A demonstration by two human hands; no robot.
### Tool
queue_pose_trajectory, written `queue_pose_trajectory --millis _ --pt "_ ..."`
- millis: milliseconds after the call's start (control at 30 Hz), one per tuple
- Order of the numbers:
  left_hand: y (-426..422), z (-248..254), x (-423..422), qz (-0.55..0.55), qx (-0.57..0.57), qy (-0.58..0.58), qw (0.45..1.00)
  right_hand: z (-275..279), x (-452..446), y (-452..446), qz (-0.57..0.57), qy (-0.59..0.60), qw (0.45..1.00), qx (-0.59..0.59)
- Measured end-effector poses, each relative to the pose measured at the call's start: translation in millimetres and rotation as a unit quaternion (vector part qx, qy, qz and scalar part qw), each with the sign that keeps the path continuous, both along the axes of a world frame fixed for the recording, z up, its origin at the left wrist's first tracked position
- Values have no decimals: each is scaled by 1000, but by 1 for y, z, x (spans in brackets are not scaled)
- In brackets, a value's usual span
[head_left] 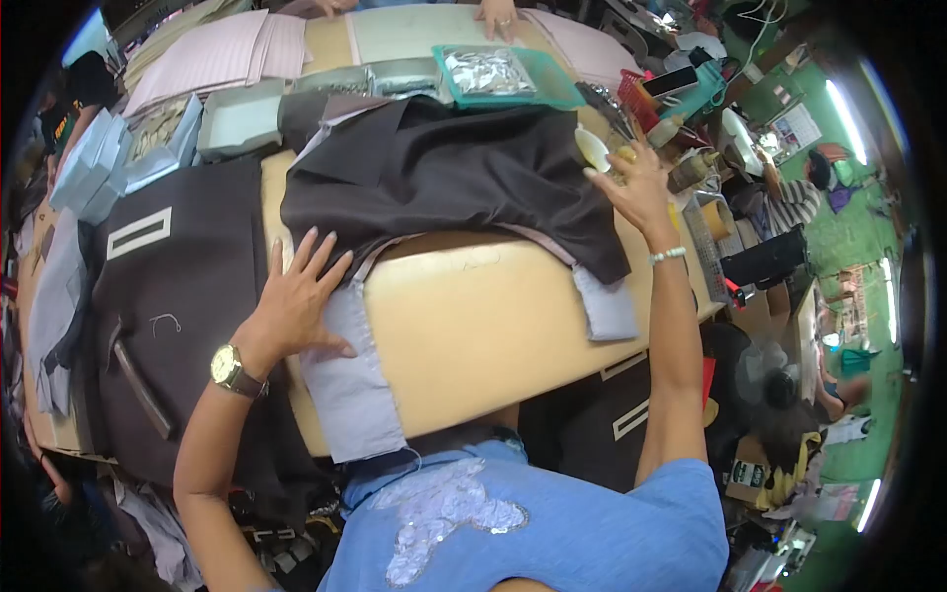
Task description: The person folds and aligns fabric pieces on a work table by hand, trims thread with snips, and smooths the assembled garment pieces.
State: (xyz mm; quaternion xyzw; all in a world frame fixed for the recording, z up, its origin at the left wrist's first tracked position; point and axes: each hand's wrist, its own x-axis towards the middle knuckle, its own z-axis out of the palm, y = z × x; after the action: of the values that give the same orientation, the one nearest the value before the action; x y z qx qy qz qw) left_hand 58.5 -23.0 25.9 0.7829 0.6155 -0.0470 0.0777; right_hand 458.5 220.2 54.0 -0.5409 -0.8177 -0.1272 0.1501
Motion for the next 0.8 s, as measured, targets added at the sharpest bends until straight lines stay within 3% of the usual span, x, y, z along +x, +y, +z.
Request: queue_pose_trajectory --millis 67,200,300,433,467,600,767,800 --pt "-1 1 3 1 10 24 1000 8 -8 13 -38 -46 990 -127" --pt "-18 4 10 33 66 37 997 1 -19 42 -67 -61 977 -192" --pt "-40 17 27 73 95 2 993 -4 -20 44 -87 24 978 -189" --pt "-75 7 35 67 158 -74 982 -6 2 60 4 106 993 -45" --pt "-83 3 35 63 160 -95 981 -10 3 59 -1 114 993 38" --pt "-97 -6 37 59 102 -137 983 -14 18 52 -1 -66 997 47" --pt "-97 -21 36 80 23 -84 993 -4 20 37 9 -132 990 50" --pt "-96 -25 32 75 20 -78 994 4 12 27 25 -91 994 59"
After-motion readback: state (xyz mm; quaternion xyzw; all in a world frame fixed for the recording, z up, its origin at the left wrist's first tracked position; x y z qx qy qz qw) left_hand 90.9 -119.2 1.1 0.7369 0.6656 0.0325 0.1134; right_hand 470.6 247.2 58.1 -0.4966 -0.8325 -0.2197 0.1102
